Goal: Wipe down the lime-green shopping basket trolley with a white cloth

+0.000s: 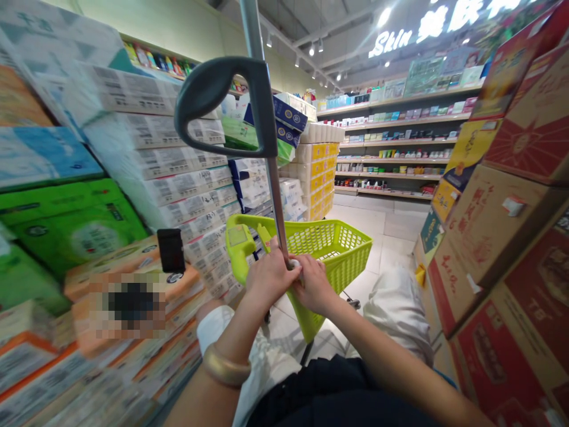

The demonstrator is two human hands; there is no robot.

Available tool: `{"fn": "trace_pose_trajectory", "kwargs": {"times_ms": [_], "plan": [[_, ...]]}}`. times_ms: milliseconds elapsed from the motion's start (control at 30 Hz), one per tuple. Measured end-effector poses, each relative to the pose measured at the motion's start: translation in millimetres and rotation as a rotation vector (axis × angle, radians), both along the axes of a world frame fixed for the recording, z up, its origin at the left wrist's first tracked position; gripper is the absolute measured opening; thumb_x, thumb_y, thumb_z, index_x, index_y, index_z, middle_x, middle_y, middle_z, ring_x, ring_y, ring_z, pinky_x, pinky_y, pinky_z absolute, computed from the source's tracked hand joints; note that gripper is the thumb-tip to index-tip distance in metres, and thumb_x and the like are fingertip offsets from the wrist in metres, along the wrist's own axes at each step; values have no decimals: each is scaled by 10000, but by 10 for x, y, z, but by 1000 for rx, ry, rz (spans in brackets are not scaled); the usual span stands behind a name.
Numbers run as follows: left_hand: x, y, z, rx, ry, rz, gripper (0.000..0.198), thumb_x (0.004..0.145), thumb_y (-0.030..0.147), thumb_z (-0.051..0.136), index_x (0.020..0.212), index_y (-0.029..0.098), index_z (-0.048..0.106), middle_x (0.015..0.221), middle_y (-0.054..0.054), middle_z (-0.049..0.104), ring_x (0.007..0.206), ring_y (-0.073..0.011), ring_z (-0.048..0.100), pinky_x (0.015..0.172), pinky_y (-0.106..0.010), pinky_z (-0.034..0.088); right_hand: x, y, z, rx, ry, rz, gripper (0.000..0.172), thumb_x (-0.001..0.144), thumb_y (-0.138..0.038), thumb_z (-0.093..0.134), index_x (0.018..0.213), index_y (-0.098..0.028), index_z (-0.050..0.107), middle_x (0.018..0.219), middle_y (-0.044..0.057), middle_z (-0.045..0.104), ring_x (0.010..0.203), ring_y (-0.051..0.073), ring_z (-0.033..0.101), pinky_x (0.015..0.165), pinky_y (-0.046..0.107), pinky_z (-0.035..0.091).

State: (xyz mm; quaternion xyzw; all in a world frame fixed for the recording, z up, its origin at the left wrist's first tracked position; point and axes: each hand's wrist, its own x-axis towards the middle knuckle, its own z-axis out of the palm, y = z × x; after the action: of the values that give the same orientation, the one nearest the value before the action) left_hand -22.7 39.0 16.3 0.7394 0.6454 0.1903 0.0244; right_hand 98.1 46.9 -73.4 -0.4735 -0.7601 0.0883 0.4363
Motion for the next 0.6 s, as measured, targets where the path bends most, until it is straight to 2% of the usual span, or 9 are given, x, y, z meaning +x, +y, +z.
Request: {"fn": "trace_pose_trajectory", "kwargs": {"times_ms": [67, 167, 300, 367, 433, 533, 600], "plan": [[-27, -1, 14, -12, -4, -9, 713, 751, 460, 665, 1323, 126, 403, 1002, -161, 725, 976, -331, 684, 738, -350, 474, -3, -39, 29, -7, 34, 35, 570, 716, -76, 537, 1261, -239, 496, 1167, 70, 599, 1137, 232, 516, 990, 411, 344], [-61, 0, 26, -35, -30, -21, 686, 744, 434, 686, 1308, 142, 425, 1004, -146, 727, 992, -326, 680, 730, -340, 469, -12, -85, 21, -22, 118, 66, 556, 708, -90, 533, 1242, -241, 500, 1214, 67, 594, 1183, 233, 508, 1067, 456, 302], [-80, 5, 14, -20, -72, -29, 669, 718, 392, 723, 1285, 165, 449, 959, -106, 737, 968, -304, 687, 726, -322, 464, -18, -95, -34, -16, 269, 23, 625, 741, -197, 570, 1342, -196, 398, 1338, 129, 511, 1270, 279, 457, 1097, 504, 301], [-83, 7, 8, -18, -88, -34, 639, 721, 375, 721, 1267, 171, 457, 928, -89, 740, 945, -289, 692, 728, -316, 463, -5, -101, 0, 37, 306, -8, 677, 770, -252, 582, 1396, -179, 334, 1412, 157, 435, 1331, 295, 396, 1112, 502, 300], [-83, 6, 10, -32, -94, -41, 593, 729, 363, 714, 1237, 176, 469, 921, -81, 741, 931, -282, 694, 728, -318, 465, 16, -135, 104, 115, 289, -44, 675, 789, -279, 590, 1406, -187, 334, 1474, 155, 352, 1399, 311, 294, 1144, 519, 250], [-82, 0, 29, -56, -99, -58, 501, 746, 334, 693, 1181, 192, 488, 935, -72, 742, 928, -279, 694, 730, -324, 474, 53, -239, 336, 230, 211, -131, 587, 790, -298, 630, 1346, -257, 447, 1526, 100, 256, 1456, 359, 109, 1149, 597, 159], [-80, -5, 44, -65, -97, -71, 448, 757, 312, 668, 1153, 197, 495, 930, -69, 740, 920, -284, 695, 726, -333, 483, 72, -310, 474, 266, 177, -166, 478, 791, -309, 660, 1255, -308, 543, 1518, 55, 267, 1458, 383, 59, 1121, 631, 177]]}}
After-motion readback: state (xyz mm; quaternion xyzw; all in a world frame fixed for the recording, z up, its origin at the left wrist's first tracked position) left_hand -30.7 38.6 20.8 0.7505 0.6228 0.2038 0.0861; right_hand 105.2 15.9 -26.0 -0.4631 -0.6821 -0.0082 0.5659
